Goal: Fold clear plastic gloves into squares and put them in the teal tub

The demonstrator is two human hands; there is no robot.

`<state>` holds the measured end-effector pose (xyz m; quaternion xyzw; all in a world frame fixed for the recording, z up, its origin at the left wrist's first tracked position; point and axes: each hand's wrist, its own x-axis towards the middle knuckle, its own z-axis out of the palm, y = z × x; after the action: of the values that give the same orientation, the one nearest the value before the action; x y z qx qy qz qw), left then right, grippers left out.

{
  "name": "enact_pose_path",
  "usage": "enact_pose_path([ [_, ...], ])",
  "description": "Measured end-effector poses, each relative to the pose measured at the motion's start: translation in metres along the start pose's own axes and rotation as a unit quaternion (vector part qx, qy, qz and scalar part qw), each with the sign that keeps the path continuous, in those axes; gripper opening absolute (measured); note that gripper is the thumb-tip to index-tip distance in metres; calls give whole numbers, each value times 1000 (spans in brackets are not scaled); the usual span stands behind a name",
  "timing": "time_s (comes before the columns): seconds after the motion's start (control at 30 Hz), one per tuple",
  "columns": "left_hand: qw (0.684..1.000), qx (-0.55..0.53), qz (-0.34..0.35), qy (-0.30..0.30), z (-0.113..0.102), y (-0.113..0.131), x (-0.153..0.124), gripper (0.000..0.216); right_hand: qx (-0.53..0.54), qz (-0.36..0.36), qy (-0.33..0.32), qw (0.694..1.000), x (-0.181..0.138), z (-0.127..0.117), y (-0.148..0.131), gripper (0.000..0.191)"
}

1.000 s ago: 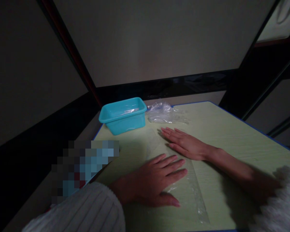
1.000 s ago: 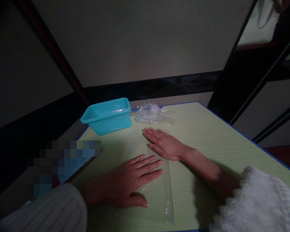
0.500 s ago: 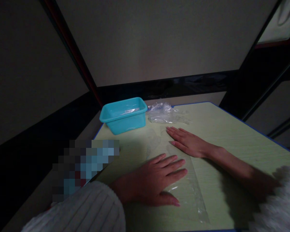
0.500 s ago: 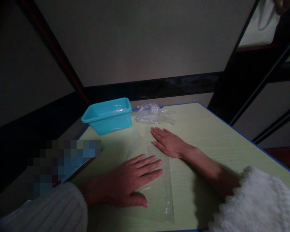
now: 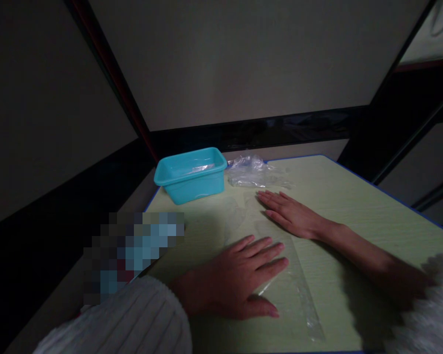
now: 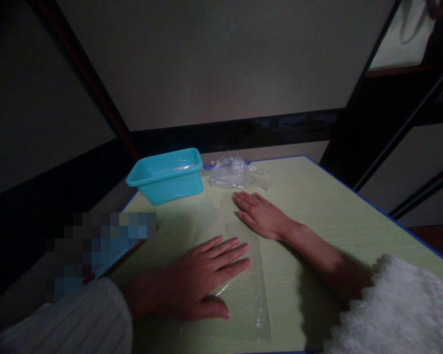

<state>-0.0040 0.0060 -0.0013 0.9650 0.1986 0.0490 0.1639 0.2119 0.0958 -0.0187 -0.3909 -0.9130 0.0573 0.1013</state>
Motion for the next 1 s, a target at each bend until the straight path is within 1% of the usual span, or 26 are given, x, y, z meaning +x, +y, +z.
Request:
enact_pose_path([
  [0.2, 999, 4, -37, 0, 2, 6, -2, 69, -5, 6, -11, 1000, 0, -3, -2, 56],
  [0.4, 999, 13, -52, 2, 2, 1, -4, 68, 1, 7, -3, 1000, -1, -6, -1, 54],
  [0.53, 999, 10, -47, -7, 0, 0, -5, 69, 2, 11, -13, 1000, -1, -7, 0, 57],
  [0.67, 999, -1, -33, -7, 0, 4, -6, 69, -3, 11, -21, 1000, -1, -6, 3, 57],
  [0.83, 999, -6, -33, -16, 0, 9, -6, 69, -34, 12, -5, 999, -1, -5, 10, 54],
  [1.0, 999, -8, -37, -14, 0, 11, -5, 69, -65, 50, 13, 997, -1, -3, 15, 54],
])
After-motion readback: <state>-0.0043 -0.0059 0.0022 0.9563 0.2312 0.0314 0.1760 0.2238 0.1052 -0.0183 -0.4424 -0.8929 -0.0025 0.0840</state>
